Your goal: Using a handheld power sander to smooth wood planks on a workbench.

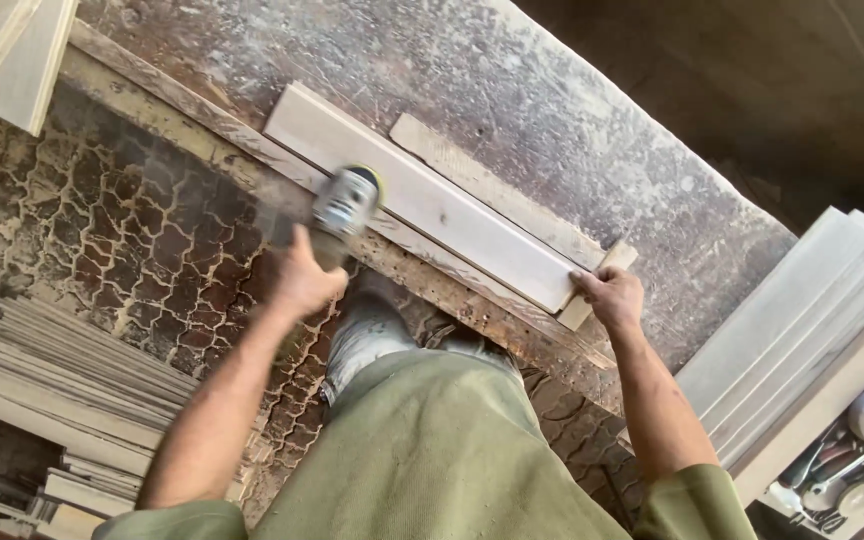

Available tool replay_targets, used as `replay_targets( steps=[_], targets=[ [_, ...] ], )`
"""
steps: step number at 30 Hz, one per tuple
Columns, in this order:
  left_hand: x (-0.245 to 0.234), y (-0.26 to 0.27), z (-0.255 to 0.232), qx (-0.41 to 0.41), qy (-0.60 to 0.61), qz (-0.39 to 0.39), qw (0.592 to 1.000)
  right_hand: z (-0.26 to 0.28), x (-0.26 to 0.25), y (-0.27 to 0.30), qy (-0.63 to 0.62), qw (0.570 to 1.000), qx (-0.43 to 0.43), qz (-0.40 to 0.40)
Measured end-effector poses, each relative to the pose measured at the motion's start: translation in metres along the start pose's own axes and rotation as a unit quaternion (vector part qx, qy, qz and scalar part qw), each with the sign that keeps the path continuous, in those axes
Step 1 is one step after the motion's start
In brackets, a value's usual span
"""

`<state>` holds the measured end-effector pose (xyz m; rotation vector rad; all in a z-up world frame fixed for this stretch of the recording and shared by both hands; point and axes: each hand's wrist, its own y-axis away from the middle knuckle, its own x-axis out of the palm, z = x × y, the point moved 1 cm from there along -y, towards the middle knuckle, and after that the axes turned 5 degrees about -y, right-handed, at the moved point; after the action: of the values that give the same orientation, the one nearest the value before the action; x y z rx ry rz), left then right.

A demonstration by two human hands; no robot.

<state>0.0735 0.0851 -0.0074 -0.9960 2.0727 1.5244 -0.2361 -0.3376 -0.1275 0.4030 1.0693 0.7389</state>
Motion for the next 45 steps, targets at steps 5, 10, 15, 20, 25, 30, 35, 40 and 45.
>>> replay_targets(
  steps=[5,10,15,20,25,30,35,40,45],
  targets=[
    [-0.049,-0.052,0.042,-0.008,0.052,-0.105,0.993,0.019,-0.001,0.015,-0.038,0.999,-0.003,-0.008],
    [-0.029,-0.053,0.048,-0.005,0.065,-0.132,0.989,0.019,-0.004,0.013,-0.052,0.999,-0.004,-0.009],
    [0.054,0.01,0.008,0.005,0.014,-0.04,0.999,0.015,-0.008,0.009,-0.017,1.0,-0.024,0.01],
    [0.129,0.1,-0.071,0.074,-0.176,0.075,0.979,-0.011,-0.004,0.0,-0.008,0.999,-0.049,0.005],
    [0.214,0.125,-0.08,0.216,-0.262,0.148,0.929,-0.004,-0.012,-0.003,0.085,0.993,-0.073,0.025],
    [0.19,0.101,-0.06,0.192,-0.229,0.155,0.942,-0.004,-0.009,-0.002,0.096,0.994,-0.051,0.004],
    [0.073,0.045,-0.02,0.062,-0.091,0.037,0.993,0.039,0.03,0.002,0.175,0.977,-0.114,-0.04],
    [-0.029,-0.029,0.049,-0.042,0.111,-0.103,0.988,0.182,0.136,0.02,0.107,0.92,-0.373,-0.047],
    [-0.102,-0.007,0.124,-0.12,0.276,-0.102,0.948,0.356,0.235,0.053,0.219,0.897,-0.376,0.072]
  ],
)
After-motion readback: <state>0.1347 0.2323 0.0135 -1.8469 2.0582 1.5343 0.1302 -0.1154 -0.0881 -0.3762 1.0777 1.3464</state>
